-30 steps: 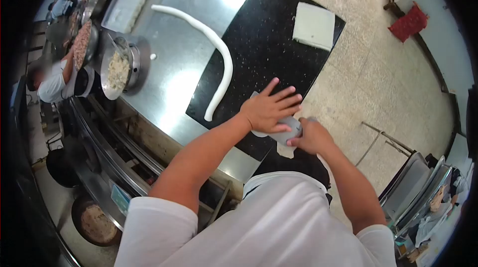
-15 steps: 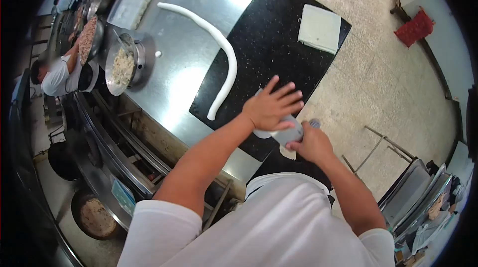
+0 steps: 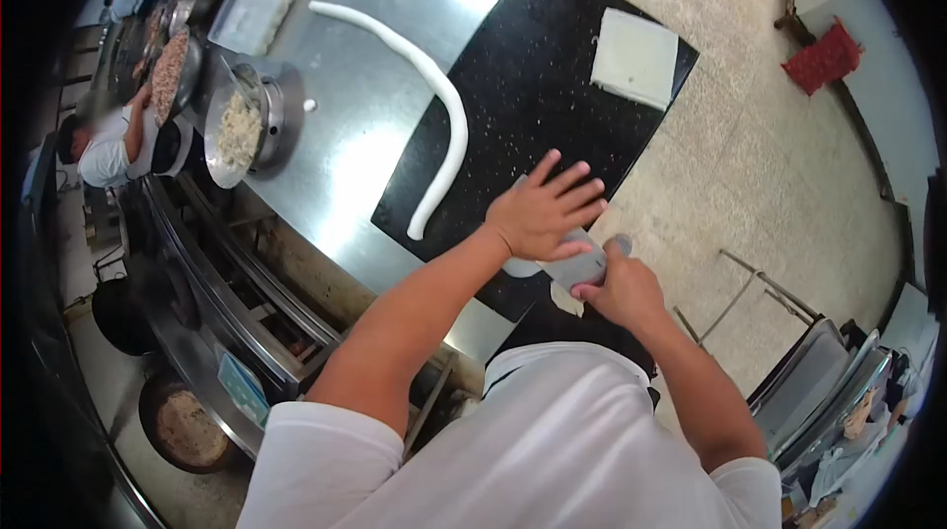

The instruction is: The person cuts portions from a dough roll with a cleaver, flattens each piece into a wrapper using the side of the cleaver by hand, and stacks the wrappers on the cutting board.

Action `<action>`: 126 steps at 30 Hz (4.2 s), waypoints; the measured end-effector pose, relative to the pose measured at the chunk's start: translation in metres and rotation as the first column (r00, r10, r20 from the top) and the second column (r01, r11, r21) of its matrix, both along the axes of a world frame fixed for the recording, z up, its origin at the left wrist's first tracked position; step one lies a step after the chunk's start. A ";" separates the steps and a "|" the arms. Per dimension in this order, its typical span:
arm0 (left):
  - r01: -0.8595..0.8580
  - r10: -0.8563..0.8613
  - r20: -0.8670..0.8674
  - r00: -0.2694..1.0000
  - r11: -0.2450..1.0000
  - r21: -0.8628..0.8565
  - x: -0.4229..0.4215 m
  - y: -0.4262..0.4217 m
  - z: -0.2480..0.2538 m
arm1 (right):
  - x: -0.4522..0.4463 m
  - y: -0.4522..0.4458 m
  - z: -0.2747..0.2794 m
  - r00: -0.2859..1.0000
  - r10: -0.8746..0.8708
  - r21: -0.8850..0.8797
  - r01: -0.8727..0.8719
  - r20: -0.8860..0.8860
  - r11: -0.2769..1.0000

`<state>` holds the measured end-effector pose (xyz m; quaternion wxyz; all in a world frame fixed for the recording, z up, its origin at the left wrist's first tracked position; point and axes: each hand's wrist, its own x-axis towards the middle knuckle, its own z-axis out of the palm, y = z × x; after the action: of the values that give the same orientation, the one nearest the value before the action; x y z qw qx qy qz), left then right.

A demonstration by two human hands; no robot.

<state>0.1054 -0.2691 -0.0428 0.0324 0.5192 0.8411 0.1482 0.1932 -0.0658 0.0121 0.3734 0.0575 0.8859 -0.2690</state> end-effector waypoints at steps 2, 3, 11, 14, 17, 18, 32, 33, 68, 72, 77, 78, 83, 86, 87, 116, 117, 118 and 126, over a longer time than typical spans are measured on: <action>-0.073 0.073 -0.054 0.996 0.997 0.006 -0.028 -0.005 0.006 | -0.024 -0.003 0.006 0.993 0.098 0.001 -0.098 -0.068 0.995; -0.100 0.100 -0.066 0.993 0.995 0.005 -0.041 -0.008 0.008 | -0.025 -0.007 0.007 0.991 0.104 0.000 -0.104 -0.085 0.995; -0.024 0.016 0.135 0.991 0.998 0.053 0.054 0.010 -0.007 | 0.059 0.007 -0.005 0.992 -0.038 -0.143 0.056 0.122 0.988; -0.017 0.019 0.047 0.999 0.999 -0.033 0.011 0.015 0.005 | 0.029 0.009 -0.005 0.998 -0.027 -0.018 0.027 0.048 0.999; -0.126 0.127 -0.052 0.991 0.992 0.022 -0.026 0.006 0.003 | -0.021 0.009 -0.003 0.994 0.086 -0.017 -0.088 -0.066 0.996; -0.132 0.132 -0.050 0.990 0.991 0.003 -0.039 0.002 0.005 | -0.032 0.005 -0.001 0.992 0.092 -0.019 -0.094 -0.091 0.995; -0.096 0.097 -0.047 0.994 0.995 0.023 -0.012 0.025 -0.003 | -0.018 0.029 -0.007 1.000 0.018 -0.038 -0.019 -0.024 0.999; -0.145 0.146 -0.065 0.987 0.989 0.015 -0.024 0.021 -0.002 | -0.035 0.028 -0.009 0.996 0.057 -0.048 -0.060 -0.072 0.997; -0.185 0.185 -0.053 0.981 0.983 0.014 -0.037 0.012 0.007 | -0.038 0.018 -0.009 0.994 0.048 -0.116 -0.060 -0.098 0.991; -0.085 0.085 0.080 0.993 0.996 -0.005 0.036 0.000 0.002 | 0.058 0.016 -0.039 0.994 -0.012 -0.251 -0.017 -0.113 0.968; 0.032 -0.030 -0.024 0.999 0.998 0.061 0.003 0.037 -0.005 | 0.059 0.024 -0.028 0.984 -0.168 -0.101 0.161 -0.060 0.982; 0.006 -0.001 -0.064 0.998 0.997 0.082 -0.004 0.042 -0.004 | 0.036 0.031 -0.021 0.988 -0.117 -0.094 0.107 -0.101 0.990; -0.063 0.095 -0.206 0.974 0.986 0.154 -0.046 0.036 0.006 | -0.017 0.030 -0.006 0.976 -0.021 -0.020 0.018 -0.216 1.000; -0.350 0.422 -0.115 0.899 0.852 0.390 -0.049 0.020 0.017 | 0.012 0.015 -0.019 0.937 -0.135 -0.110 0.104 -0.321 0.988; -0.359 0.424 -0.094 0.901 0.847 0.391 -0.042 0.017 0.029 | 0.026 0.009 -0.020 0.923 -0.179 -0.109 0.150 -0.340 0.983; -0.960 0.639 0.719 0.273 0.226 0.164 0.057 0.001 0.092 | -0.023 0.047 -0.018 0.906 0.419 -0.384 -0.408 -0.059 0.828; -0.946 0.644 0.694 0.321 0.250 0.206 0.037 0.013 0.094 | -0.027 0.064 -0.018 0.900 0.430 -0.389 -0.421 -0.069 0.819; -0.952 0.598 0.741 0.305 0.173 0.252 0.012 0.027 0.096 | -0.033 0.082 -0.017 0.901 0.424 -0.346 -0.427 -0.089 0.835; -0.941 0.457 0.854 0.247 -0.097 0.323 -0.210 0.058 0.041 | -0.044 0.193 0.004 0.990 0.044 -0.395 -0.095 -0.136 0.914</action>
<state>-0.1042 -0.2110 -0.0017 -0.1037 -0.1690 0.7359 0.6474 0.1489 0.1272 0.0164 0.3308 -0.0687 0.8350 -0.4343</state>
